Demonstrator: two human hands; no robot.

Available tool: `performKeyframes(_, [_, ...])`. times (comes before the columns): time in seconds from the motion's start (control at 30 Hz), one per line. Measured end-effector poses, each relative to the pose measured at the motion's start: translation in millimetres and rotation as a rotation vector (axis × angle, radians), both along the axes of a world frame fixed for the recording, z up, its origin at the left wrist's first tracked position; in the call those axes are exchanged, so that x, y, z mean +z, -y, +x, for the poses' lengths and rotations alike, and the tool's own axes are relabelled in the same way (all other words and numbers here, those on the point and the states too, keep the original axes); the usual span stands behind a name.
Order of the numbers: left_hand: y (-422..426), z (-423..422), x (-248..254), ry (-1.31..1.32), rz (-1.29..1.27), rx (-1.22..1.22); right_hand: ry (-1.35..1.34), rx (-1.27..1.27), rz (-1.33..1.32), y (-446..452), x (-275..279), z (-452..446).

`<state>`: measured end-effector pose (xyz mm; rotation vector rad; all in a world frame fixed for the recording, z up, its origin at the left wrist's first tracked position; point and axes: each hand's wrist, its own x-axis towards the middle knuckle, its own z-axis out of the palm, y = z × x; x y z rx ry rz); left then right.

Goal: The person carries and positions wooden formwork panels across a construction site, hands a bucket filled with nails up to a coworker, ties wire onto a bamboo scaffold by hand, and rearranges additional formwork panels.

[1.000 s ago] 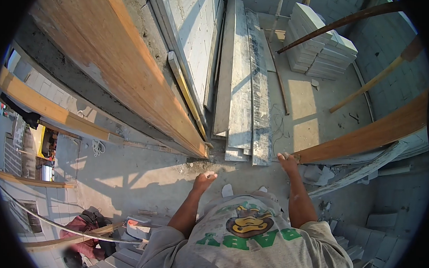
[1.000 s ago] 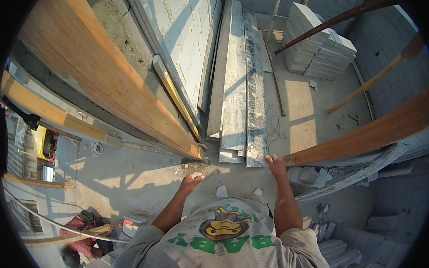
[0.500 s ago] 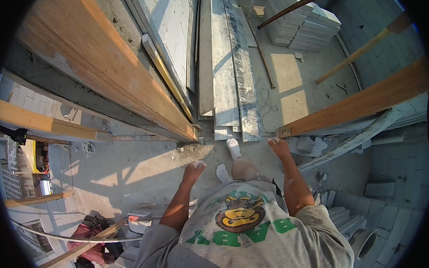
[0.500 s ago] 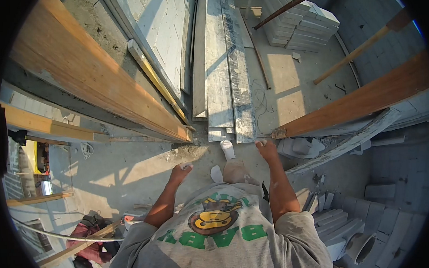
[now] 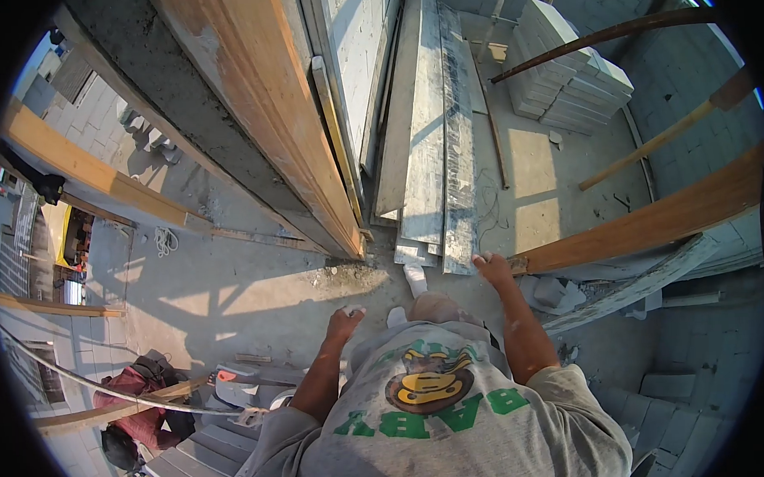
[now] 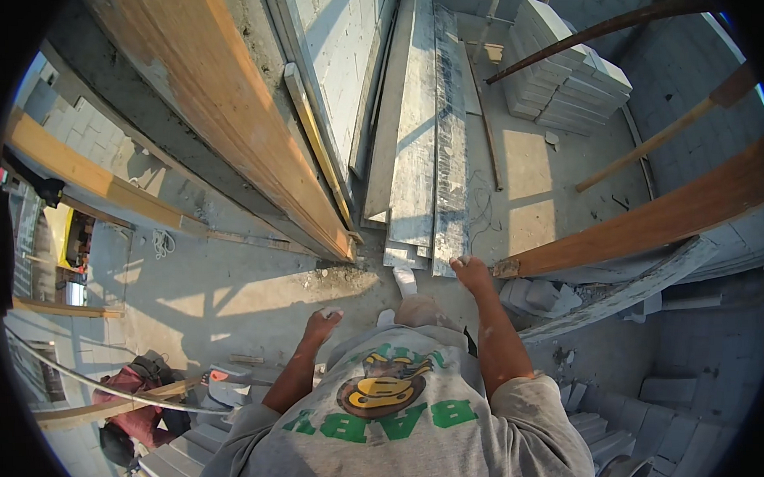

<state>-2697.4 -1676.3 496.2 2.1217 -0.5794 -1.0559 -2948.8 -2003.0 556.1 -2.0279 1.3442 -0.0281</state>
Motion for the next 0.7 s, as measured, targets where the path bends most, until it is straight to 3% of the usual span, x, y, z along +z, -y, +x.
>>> performKeyframes(0.13, [-12,3,-20,-0.054,-0.039,0.077,0.053,-0.028,0.145,1,6,19])
performKeyframes(0.37, [-12,8,-40,-0.183,-0.092,0.218,0.078,0.028,0.262,26,-64,51])
performKeyframes(0.57, [-2,7,-35,-0.162,-0.003,0.261,0.154,-0.058,0.599,28,-102,102])
performKeyframes(0.63, [6,7,-32,-0.177,0.013,0.291,0.162,-0.021,0.533,31,-200,113])
performKeyframes(0.7, [28,6,-11,-0.185,0.102,0.287,0.01,0.016,0.639,48,-191,137])
